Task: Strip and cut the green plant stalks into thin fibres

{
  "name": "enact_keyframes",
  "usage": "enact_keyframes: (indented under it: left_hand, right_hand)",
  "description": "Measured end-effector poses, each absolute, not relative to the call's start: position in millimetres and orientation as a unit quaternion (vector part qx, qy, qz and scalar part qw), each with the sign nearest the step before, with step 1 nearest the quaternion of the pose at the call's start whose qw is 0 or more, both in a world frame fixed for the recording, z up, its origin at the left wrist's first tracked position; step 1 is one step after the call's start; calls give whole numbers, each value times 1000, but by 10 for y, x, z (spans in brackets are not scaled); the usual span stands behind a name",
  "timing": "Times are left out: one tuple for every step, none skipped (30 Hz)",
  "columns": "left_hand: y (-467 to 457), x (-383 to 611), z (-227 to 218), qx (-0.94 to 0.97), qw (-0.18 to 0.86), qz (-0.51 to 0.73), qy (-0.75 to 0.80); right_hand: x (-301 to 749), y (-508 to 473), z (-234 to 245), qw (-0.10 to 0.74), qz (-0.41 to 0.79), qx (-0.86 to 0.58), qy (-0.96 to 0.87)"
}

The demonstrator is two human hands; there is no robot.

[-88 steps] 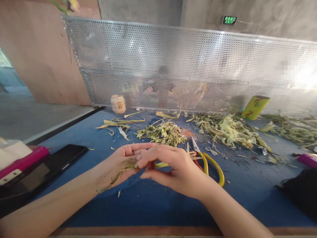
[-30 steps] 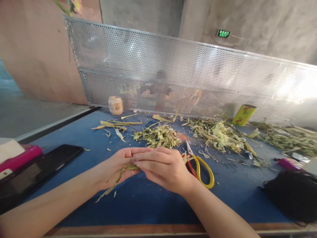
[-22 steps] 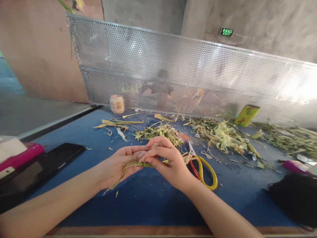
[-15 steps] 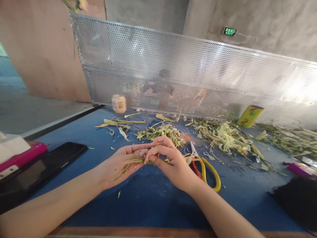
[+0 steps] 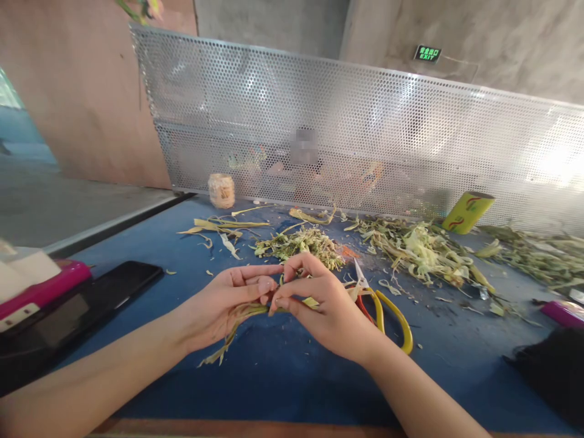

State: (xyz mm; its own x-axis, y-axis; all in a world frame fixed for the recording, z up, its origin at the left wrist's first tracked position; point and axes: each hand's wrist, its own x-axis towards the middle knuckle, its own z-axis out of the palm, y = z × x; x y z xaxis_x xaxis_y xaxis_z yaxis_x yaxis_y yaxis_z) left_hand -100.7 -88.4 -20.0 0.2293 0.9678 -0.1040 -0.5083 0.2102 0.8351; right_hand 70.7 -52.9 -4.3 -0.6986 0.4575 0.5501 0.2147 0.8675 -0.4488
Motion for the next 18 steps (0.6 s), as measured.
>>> enact_keyframes:
  left_hand:
    - [-880,-1008,-206,352,696,528,335]
    - [-875,-1010,-213,358,688,530,341]
    - [-871,-1013,-220,363,681,531,350]
    - [-866,-1017,-226,368,674,531,360]
    - [-862,-1022,-228,371,667,530,368]
    - [-860,-1029,-225,375,662,529,375]
    - [-859,-1038,-218,379,656,530,380]
    - [-860,-1049,-207,383,648,533,386]
    - [-862,-1063,-191,389,635,538,395]
    - [-865,-1078,-173,395,615,547,409]
    - [-867,-1095,-153,402,588,557,427]
    - [-870,-1114,-132,410,559,566,446]
    - [-872,-1132,-112,420,532,571,463]
    - [-875,-1149,-92,430,510,571,478]
    - [-879,-1165,-75,441,497,563,491]
    - [-884,-1178,-59,452,494,546,503]
    - [-892,-1188,-45,463,502,522,511]
    - [-902,-1193,-34,472,521,491,515]
  right_hand:
    - [705,-525,-50,348,187,-188,-899]
    - [702,-521,-58,357,197,-191,-893]
    - [699,-517,-64,363,208,-193,-888]
    - [697,-514,-69,365,219,-195,-884]
    - [694,-512,-73,362,228,-195,-883]
    - [692,-512,-74,359,236,-196,-881]
    - [690,-513,-74,359,240,-199,-880]
    - [690,-514,-73,360,243,-205,-877]
    - [689,-516,-72,362,245,-211,-874]
    - [690,-516,-71,363,246,-215,-872]
    - [691,-516,-71,365,247,-217,-871]
    - [692,-516,-72,366,247,-217,-871]
    - [693,-514,-73,366,248,-217,-870]
    - [693,-511,-76,368,248,-218,-869]
    - [693,-507,-80,369,248,-220,-868]
    - [693,-503,-84,370,248,-222,-868]
    - [691,-498,-88,369,246,-223,-868]
    - [690,-492,-92,369,244,-223,-869]
